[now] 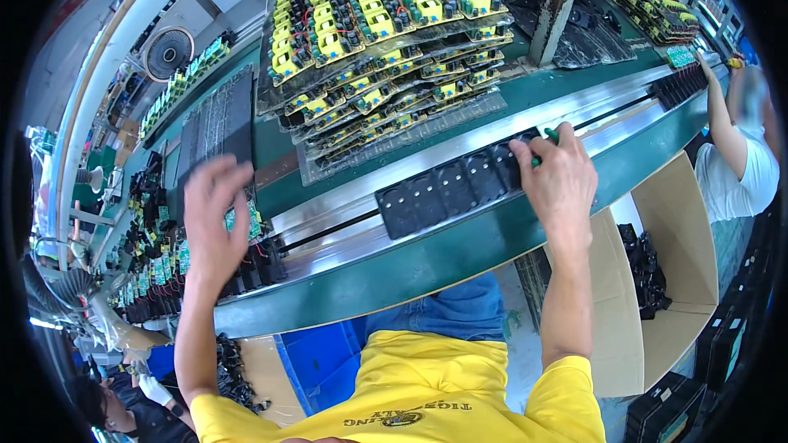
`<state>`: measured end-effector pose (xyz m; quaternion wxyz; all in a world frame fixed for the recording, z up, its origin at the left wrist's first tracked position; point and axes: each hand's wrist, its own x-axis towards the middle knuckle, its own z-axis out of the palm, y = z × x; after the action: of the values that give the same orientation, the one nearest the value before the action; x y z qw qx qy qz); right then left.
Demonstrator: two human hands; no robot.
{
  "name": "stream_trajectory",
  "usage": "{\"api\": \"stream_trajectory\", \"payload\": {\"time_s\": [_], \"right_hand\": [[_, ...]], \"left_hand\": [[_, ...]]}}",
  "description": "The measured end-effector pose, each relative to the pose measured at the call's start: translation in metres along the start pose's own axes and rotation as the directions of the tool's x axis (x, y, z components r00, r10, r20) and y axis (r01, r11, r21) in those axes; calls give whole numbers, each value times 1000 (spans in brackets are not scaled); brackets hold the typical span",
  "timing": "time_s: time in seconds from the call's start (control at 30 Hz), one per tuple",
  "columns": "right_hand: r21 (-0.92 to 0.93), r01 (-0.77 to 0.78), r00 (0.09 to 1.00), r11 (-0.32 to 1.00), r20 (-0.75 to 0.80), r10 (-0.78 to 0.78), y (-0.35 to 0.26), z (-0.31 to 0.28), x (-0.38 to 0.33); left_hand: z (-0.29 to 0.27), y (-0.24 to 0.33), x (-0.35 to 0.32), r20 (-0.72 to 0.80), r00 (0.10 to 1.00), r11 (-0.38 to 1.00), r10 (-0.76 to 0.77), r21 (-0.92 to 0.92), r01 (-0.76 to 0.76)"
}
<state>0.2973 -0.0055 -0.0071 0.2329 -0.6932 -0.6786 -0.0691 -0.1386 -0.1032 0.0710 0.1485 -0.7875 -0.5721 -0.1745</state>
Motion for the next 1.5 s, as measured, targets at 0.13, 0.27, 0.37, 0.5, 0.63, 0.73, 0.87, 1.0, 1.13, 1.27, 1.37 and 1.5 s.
{"api": "stream_trajectory", "payload": {"time_s": [0.13, 0.27, 0.37, 0.5, 0.63, 0.73, 0.87, 1.0, 1.13, 1.27, 1.37, 1.5], "right_hand": [[39, 49, 997, 998, -59, -47, -17, -11, -9], [102, 66, 990, 993, -134, -52, -24, -21, -15], [215, 148, 975, 965, -194, -106, -33, -27, -18], [404, 240, 967, 883, -174, -184, -65, -34, -15], [615, 290, 956, 733, -148, -254, -115, -44, -5], [753, 305, 947, 583, -177, -267, -134, -41, -1], [855, 391, 869, 342, -219, -444, -144, -38, -7], [676, 640, 745, 366, -428, -512, -145, -35, -12], [828, 480, 839, 289, -337, -427, -131, -43, -23], [979, 184, 929, 85, -144, -341, -120, -43, -33], [981, 127, 922, -150, -172, -346, -118, -31, -39], [933, -76, 988, -352, 22, -155, -133, -28, -51]], "left_hand": [[10, 0, 112, -283, 956, 995, -72, -92, 47], [32, -10, 149, -179, 979, 995, -97, -44, 91], [33, -23, 151, -93, 993, 995, -68, -79, 61], [28, -16, 148, 36, 994, 933, -102, -342, 108], [7, 24, 127, -26, 997, 842, -72, -538, 47], [-15, 66, 99, 89, 993, 680, -72, -724, 114], [-19, 72, 77, 158, 987, 663, -10, -738, 124], [-24, 71, 69, 223, 968, 727, 114, -683, 72], [-34, 81, 64, 337, 926, 623, 171, -765, 163], [-42, 97, 57, 453, 873, 504, 178, -804, 315], [-42, 110, 56, 531, 840, 564, 110, -729, 387], [1, 126, 46, 24, 999, 452, -22, -891, 32]]}}
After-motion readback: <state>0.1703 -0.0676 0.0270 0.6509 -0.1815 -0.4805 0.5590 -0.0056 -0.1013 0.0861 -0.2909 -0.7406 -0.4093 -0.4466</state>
